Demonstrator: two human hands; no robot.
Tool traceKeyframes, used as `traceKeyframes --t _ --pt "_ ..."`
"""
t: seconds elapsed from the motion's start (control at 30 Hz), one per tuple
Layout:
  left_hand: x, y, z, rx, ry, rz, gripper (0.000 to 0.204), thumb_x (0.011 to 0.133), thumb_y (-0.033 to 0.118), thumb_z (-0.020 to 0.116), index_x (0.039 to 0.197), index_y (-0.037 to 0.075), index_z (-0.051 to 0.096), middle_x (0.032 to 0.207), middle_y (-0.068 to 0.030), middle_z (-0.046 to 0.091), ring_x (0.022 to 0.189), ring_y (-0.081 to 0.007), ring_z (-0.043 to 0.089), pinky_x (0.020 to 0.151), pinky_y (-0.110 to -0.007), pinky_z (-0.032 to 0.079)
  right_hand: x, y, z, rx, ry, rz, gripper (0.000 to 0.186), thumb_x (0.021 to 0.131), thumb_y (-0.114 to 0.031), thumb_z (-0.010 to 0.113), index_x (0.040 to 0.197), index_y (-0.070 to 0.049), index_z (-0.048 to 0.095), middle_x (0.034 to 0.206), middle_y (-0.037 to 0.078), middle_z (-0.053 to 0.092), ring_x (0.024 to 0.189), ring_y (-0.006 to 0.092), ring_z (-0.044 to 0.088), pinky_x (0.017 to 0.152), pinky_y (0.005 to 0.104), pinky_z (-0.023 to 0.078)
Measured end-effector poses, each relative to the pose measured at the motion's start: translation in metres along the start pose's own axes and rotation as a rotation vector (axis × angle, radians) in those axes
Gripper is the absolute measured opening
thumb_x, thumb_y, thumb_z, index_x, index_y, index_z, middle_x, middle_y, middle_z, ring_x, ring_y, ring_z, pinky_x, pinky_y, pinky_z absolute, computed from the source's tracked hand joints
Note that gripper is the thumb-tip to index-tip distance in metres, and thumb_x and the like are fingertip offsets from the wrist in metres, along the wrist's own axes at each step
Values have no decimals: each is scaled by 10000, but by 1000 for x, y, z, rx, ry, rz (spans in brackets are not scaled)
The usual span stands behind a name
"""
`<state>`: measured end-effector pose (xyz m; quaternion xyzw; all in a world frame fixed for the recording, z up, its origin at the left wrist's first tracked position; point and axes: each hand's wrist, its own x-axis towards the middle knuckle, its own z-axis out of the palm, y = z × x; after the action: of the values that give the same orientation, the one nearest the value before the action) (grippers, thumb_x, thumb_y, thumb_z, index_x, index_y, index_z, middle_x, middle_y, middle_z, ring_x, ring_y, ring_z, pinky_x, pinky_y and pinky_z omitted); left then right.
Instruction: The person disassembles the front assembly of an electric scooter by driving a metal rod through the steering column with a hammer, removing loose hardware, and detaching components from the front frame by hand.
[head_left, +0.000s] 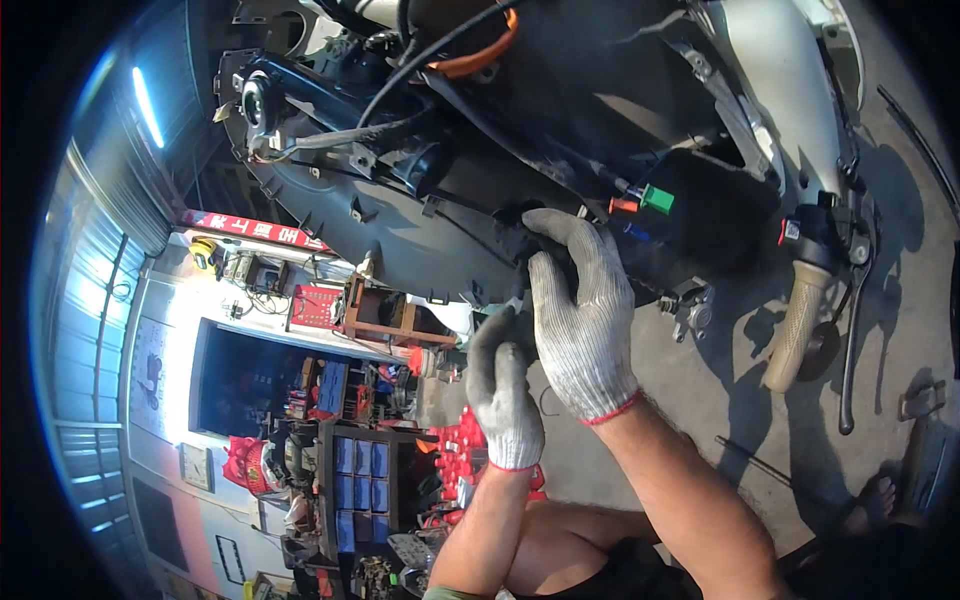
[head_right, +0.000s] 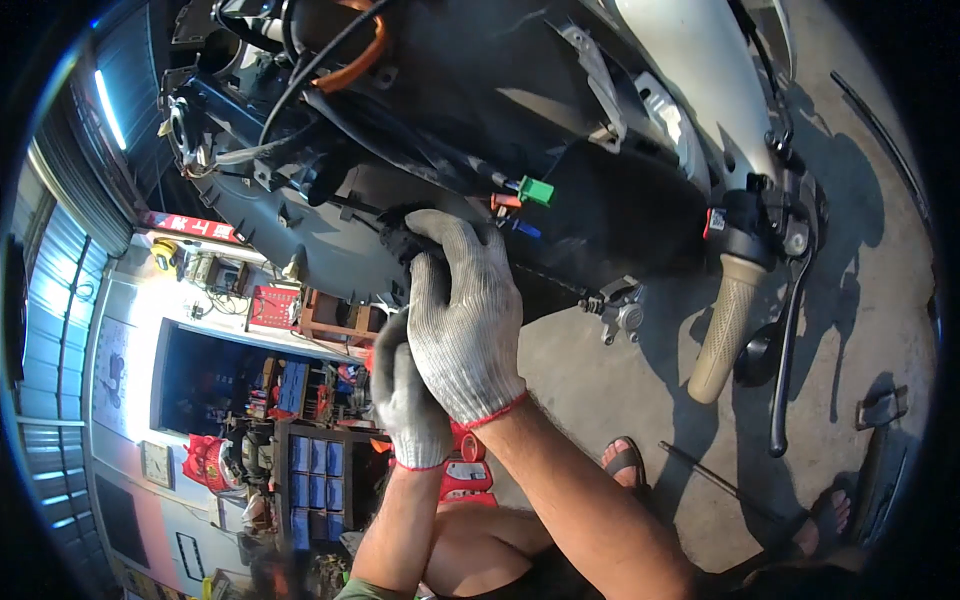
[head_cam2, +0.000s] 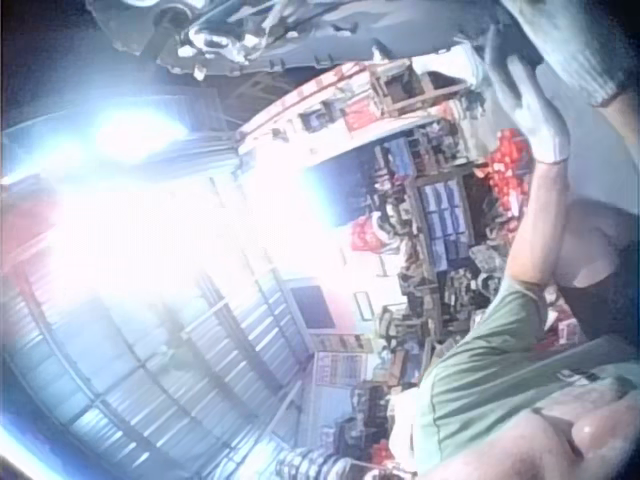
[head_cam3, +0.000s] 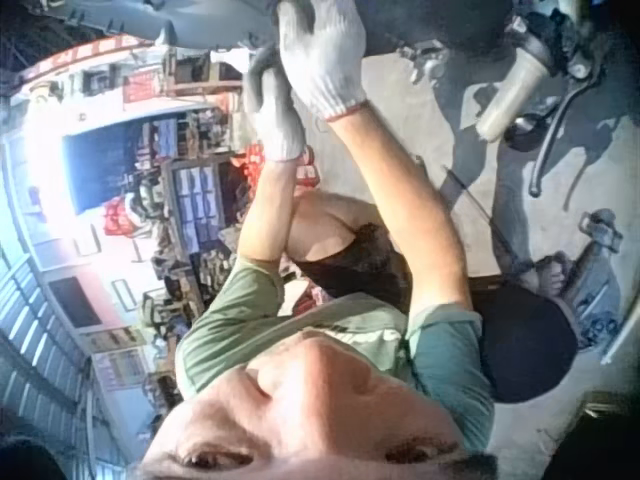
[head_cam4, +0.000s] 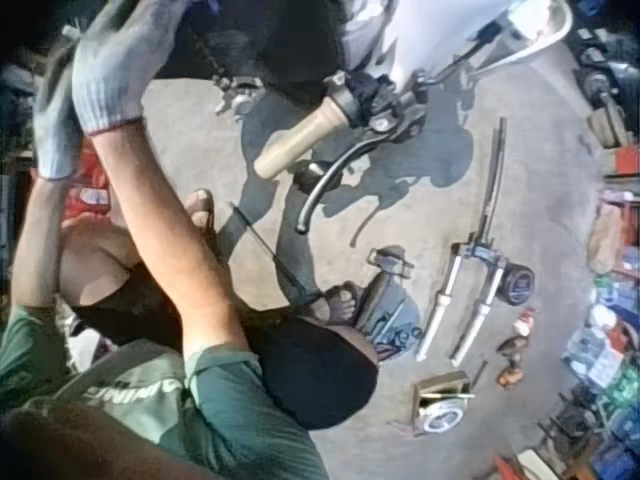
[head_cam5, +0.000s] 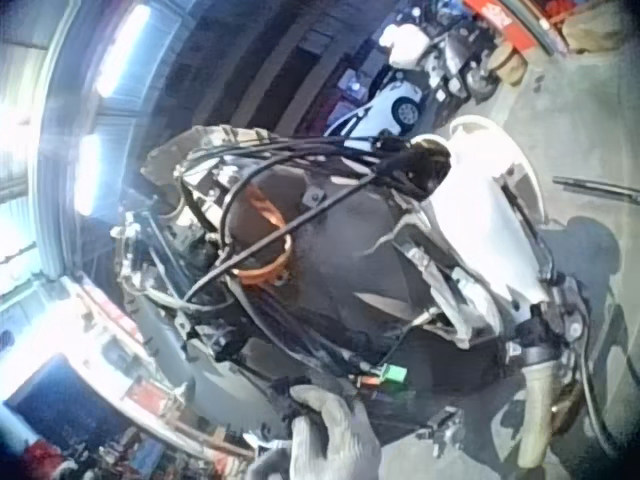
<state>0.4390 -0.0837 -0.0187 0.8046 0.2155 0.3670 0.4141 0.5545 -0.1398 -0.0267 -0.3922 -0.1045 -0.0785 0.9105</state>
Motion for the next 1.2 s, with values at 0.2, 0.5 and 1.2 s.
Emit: traceKeyframes --t 0.2,0.5,1.2 --pt "-6 23 13 -207 -39 104 619 1029 346 449 1504 1 254 1434 -195 434 1309 -290 465 1099 -422 383 -28 -5 -14 -31 -174 94 320 785 86 617 1087 -20 614 987 147 631 900 287 645 798 347 517" --pt "4 22 -4 -18 8 -30 314 1060 269 423 1181 16 565 1127 -104 624 1005 -186 583 920 -326 467 -55 -6 -22 -99 -564 124 234 772 10 590 992 -44 650 963 145 637 891 343 627 790 424 531" --pt "24 12 -46 -365 275 -82 365 1025 410 467 1012 64 581 736 -4 530 612 -123 484 535 -282 403 -89 -71 9 223 -717 111 603 861 35 532 1451 -46 432 1513 205 376 1420 355 342 1129 359 317"
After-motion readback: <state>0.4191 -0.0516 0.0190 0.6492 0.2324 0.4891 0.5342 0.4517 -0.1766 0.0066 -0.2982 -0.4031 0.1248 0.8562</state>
